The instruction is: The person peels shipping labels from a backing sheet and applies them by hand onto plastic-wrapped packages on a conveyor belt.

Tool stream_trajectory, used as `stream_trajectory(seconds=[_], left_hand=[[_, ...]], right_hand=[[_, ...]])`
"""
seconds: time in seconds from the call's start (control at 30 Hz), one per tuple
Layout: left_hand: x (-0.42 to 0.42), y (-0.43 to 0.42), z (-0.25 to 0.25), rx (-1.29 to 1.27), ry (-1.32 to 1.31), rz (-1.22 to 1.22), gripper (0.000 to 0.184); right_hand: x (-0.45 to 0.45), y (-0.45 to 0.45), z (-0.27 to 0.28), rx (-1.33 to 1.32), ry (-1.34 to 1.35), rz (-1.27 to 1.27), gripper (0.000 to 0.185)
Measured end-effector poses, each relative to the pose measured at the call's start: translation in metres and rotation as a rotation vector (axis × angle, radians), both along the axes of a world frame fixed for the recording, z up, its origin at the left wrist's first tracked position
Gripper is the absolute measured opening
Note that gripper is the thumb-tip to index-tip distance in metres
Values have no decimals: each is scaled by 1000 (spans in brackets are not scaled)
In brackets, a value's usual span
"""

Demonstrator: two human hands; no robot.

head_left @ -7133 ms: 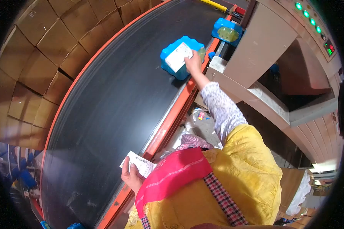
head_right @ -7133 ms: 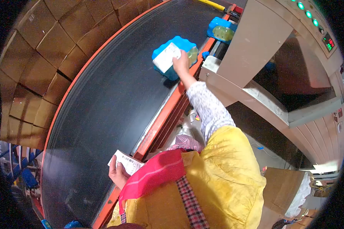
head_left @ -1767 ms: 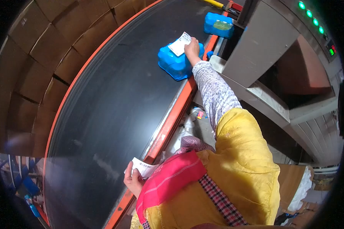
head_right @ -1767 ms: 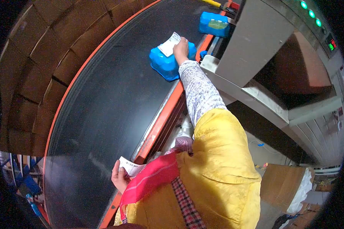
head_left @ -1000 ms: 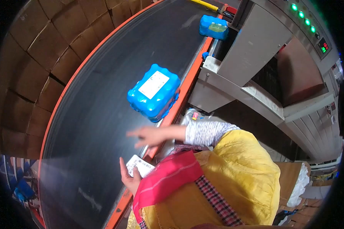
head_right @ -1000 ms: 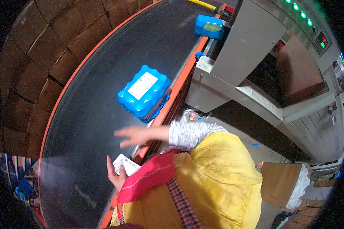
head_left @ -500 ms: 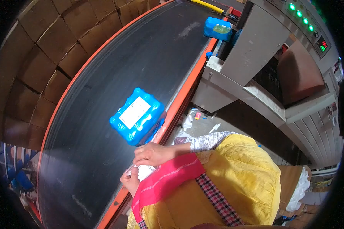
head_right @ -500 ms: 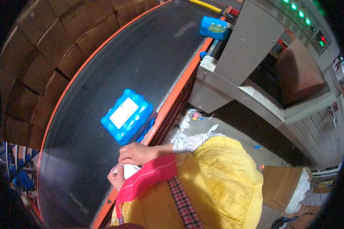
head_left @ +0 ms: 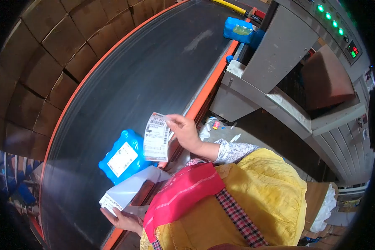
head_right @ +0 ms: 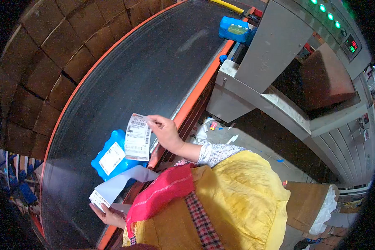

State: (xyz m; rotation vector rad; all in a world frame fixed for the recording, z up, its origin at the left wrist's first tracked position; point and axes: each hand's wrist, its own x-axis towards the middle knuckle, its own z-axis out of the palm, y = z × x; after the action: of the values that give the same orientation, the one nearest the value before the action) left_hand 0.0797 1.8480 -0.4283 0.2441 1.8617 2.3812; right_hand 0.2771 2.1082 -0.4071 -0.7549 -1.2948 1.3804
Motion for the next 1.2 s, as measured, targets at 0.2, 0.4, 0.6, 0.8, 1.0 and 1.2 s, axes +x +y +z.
stream_trajectory(seconds=[0.2,0.4,0.6,0.8,1.0,1.2], left_hand=[[17,11,6,-156,267,-79,59],[33,35,22,-304,99,-127,37],[35,69,21,-169,126,-332,55],[42,74,-14,-118,-12,-481,39],[52,81,-5,-172,6,-578,35],[54,74,10,-232,-162,-632,38]], right_hand=[[8,-3,-2,-81,-58,86,24],[10,-4,-6,-90,-82,129,24],[14,-3,-6,-111,-84,93,24],[17,3,-20,-85,-73,42,26],[21,8,-27,-93,-99,7,27],[23,10,-17,-128,-126,-27,23]])
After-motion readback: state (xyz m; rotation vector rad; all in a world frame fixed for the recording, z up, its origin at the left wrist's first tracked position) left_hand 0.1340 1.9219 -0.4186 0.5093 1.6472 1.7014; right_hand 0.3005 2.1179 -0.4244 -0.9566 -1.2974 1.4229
